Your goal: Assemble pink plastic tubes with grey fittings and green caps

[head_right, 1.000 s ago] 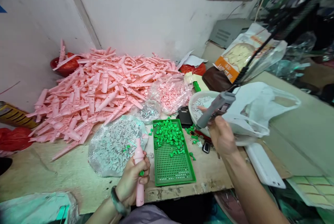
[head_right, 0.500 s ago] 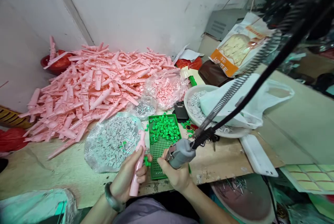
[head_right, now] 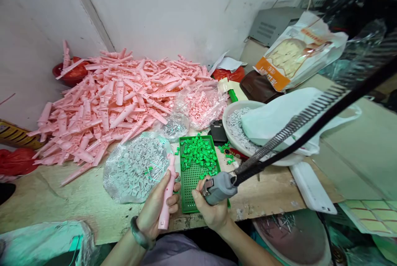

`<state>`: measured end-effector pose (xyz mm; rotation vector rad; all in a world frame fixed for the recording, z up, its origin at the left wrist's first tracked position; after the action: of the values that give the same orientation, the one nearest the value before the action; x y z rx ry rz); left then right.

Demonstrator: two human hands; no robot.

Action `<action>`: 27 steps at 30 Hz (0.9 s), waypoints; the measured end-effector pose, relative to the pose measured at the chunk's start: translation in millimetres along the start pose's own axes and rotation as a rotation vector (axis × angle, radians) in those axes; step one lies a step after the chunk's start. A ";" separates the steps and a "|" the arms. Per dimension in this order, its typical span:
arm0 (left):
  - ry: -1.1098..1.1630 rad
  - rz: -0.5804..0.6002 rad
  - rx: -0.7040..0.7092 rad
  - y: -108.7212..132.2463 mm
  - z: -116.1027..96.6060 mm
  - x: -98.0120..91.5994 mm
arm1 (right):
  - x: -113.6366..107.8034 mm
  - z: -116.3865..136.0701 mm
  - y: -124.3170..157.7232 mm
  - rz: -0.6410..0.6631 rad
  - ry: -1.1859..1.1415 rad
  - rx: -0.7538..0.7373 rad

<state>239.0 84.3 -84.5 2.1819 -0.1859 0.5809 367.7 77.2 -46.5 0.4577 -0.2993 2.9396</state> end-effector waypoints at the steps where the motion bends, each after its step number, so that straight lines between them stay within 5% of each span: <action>1: 0.015 0.009 -0.006 -0.2 0.7 1.1 | 2.3 1.7 0.1 0.024 -0.008 -0.007; 11: 0.010 -0.033 0.063 -3.2 7.4 -3.8 | 6.8 9.6 -1.2 0.050 -0.064 -0.019; 20: -0.048 -0.051 0.090 1.2 22.5 5.4 | 58.8 95.4 -15.1 0.132 -0.333 -0.166; 27: -0.203 -0.022 0.178 10.8 6.9 11.1 | 73.8 79.4 -8.8 0.139 -0.206 -0.182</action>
<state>247.5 72.9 -75.3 2.4127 -0.2251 0.3750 322.3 77.0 52.3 0.7413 -0.6416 2.9625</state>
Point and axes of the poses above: each hand's wrist, its own y-axis away from the middle knuckle, its own x-axis out of the palm, z = x × y, the point moved 9 cm from there along -y, towards the middle knuckle, and after that the axes turned 12 degrees about -y, right-handed, at the moved point
